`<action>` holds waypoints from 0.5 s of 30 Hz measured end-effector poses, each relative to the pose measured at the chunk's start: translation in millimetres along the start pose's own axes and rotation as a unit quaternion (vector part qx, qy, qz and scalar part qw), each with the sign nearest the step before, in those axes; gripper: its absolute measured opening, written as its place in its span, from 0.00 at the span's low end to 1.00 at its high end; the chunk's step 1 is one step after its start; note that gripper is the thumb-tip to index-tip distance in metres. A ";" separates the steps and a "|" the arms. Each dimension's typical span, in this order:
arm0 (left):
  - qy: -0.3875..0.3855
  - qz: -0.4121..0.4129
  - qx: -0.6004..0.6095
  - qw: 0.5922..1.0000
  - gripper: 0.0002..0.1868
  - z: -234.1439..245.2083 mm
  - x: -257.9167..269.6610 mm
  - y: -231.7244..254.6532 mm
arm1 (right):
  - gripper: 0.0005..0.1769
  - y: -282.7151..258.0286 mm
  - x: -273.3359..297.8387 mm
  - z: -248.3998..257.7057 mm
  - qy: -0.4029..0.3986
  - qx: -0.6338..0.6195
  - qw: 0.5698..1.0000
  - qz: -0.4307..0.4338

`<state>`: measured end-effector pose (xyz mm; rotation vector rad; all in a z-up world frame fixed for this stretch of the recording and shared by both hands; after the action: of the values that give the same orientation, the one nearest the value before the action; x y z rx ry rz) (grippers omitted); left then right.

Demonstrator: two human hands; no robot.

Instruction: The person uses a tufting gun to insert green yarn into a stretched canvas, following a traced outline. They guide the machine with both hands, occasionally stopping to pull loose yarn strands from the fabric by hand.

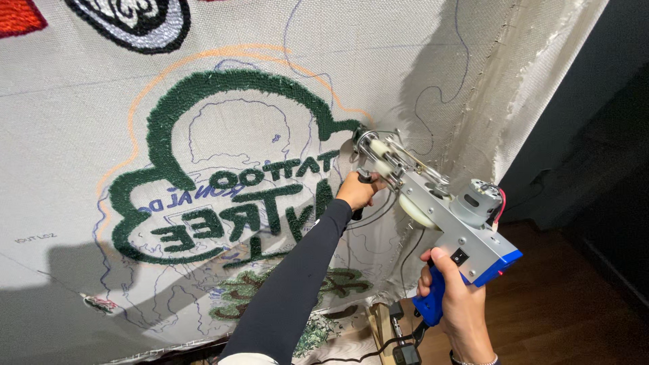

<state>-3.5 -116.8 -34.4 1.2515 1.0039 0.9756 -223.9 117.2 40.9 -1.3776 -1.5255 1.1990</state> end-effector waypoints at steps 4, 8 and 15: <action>0.001 -0.004 0.029 1.000 0.24 -0.7 -1.2 8.6 | 0.14 -6.6 -0.3 -2.4 -0.002 -0.027 1.000 0.007; -0.014 -0.021 -0.021 0.999 0.21 -5.3 4.4 27.4 | 0.14 -10.1 -0.7 -3.8 -0.008 -0.027 1.000 0.007; -0.011 -0.029 0.012 0.999 0.23 -7.8 4.3 31.6 | 0.16 -9.6 1.0 3.7 -0.020 -0.035 0.999 -0.012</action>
<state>-10.7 -108.4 -3.5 1.2448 1.0316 0.9049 -230.4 117.8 48.9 -1.3845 -1.6219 1.1748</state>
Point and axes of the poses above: each hand's wrist, its own x-axis away from the middle knuckle, its own z-axis out of the back of the hand, y = z × x, the point moved 9 cm from there along -x, towards the middle knuckle, and after that the axes turned 14 degrees about -y, right-handed, at the moved point
